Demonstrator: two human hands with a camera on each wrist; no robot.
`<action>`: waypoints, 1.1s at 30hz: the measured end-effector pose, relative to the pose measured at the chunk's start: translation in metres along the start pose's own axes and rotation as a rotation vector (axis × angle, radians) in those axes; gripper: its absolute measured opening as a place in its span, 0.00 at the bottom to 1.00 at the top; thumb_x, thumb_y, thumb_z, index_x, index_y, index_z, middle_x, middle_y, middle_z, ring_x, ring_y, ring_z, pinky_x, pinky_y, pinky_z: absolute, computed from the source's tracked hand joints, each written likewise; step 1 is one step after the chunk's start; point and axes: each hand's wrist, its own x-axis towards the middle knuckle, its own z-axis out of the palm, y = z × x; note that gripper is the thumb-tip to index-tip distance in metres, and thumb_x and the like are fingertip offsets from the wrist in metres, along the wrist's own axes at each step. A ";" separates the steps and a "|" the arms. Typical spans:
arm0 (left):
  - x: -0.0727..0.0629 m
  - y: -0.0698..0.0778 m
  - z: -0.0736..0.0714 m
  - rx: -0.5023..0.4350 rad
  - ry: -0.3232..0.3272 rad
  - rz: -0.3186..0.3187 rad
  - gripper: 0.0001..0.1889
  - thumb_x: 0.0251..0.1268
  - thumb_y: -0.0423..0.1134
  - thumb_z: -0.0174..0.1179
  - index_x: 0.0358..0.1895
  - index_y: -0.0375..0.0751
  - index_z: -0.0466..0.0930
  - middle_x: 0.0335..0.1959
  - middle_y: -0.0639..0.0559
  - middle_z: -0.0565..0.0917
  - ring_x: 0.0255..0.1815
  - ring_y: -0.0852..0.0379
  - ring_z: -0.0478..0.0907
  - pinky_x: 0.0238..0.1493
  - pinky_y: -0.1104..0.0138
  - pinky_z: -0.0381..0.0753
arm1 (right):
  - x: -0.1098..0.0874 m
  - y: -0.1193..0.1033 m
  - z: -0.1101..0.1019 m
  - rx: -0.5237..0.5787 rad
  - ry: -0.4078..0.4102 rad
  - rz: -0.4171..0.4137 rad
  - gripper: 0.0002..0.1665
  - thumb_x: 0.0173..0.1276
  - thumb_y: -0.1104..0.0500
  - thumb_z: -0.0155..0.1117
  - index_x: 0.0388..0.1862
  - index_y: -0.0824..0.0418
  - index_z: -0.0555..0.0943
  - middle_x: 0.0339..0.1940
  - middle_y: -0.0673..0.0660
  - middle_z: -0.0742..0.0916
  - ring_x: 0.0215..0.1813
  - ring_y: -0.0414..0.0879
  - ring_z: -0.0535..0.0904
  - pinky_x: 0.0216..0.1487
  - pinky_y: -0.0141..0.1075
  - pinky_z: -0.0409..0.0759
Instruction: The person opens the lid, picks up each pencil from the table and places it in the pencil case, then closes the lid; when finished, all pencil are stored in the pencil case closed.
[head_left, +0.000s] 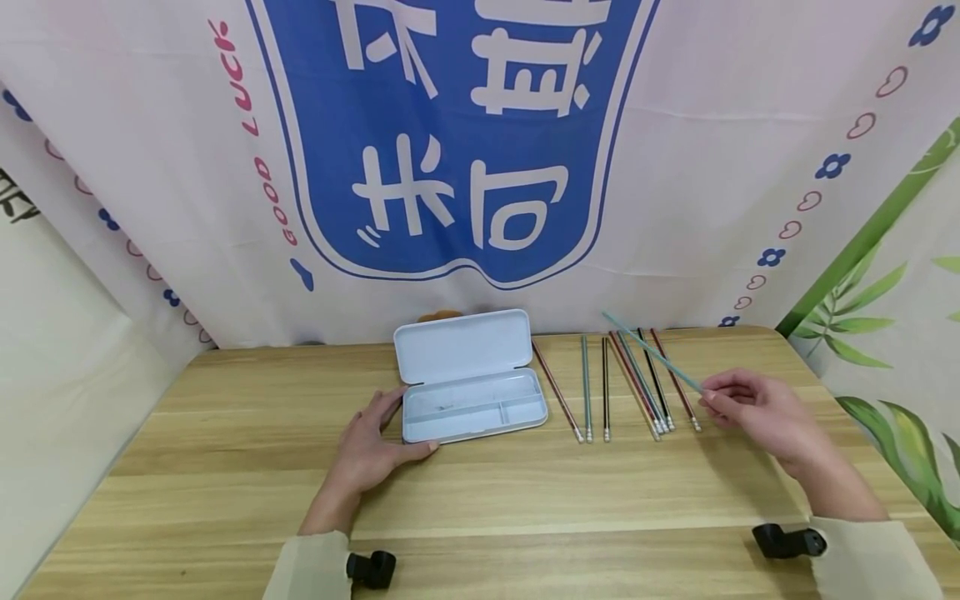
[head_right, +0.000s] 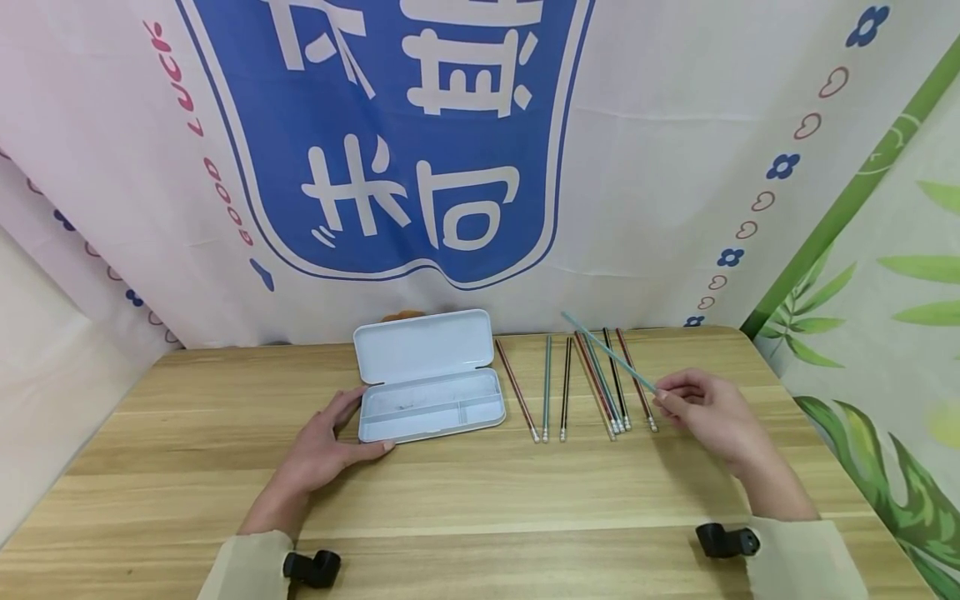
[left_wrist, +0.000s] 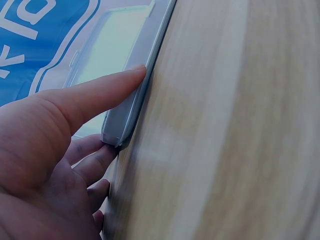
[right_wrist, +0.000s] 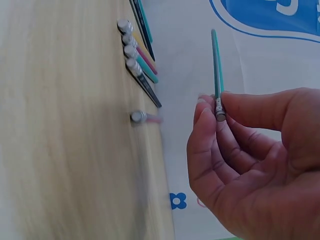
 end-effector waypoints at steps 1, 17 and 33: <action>0.000 0.000 0.000 0.001 0.000 0.001 0.54 0.54 0.49 0.84 0.84 0.47 0.63 0.87 0.39 0.63 0.92 0.36 0.39 0.90 0.38 0.33 | 0.000 -0.001 0.002 -0.007 0.000 -0.009 0.20 0.85 0.62 0.58 0.64 0.77 0.76 0.47 0.58 0.89 0.43 0.35 0.86 0.44 0.30 0.90; -0.001 0.000 0.000 0.011 0.003 -0.002 0.55 0.54 0.50 0.84 0.84 0.46 0.63 0.86 0.39 0.63 0.92 0.36 0.40 0.90 0.37 0.34 | 0.003 -0.023 0.038 -0.083 -0.014 -0.065 0.14 0.83 0.61 0.61 0.57 0.70 0.83 0.43 0.59 0.89 0.41 0.42 0.81 0.37 0.32 0.84; -0.002 -0.001 -0.001 0.008 0.016 -0.008 0.54 0.54 0.50 0.84 0.85 0.48 0.63 0.87 0.40 0.63 0.92 0.36 0.40 0.90 0.36 0.36 | 0.038 -0.076 0.104 -0.133 -0.034 -0.178 0.09 0.80 0.60 0.66 0.52 0.62 0.88 0.45 0.59 0.91 0.44 0.47 0.82 0.40 0.33 0.81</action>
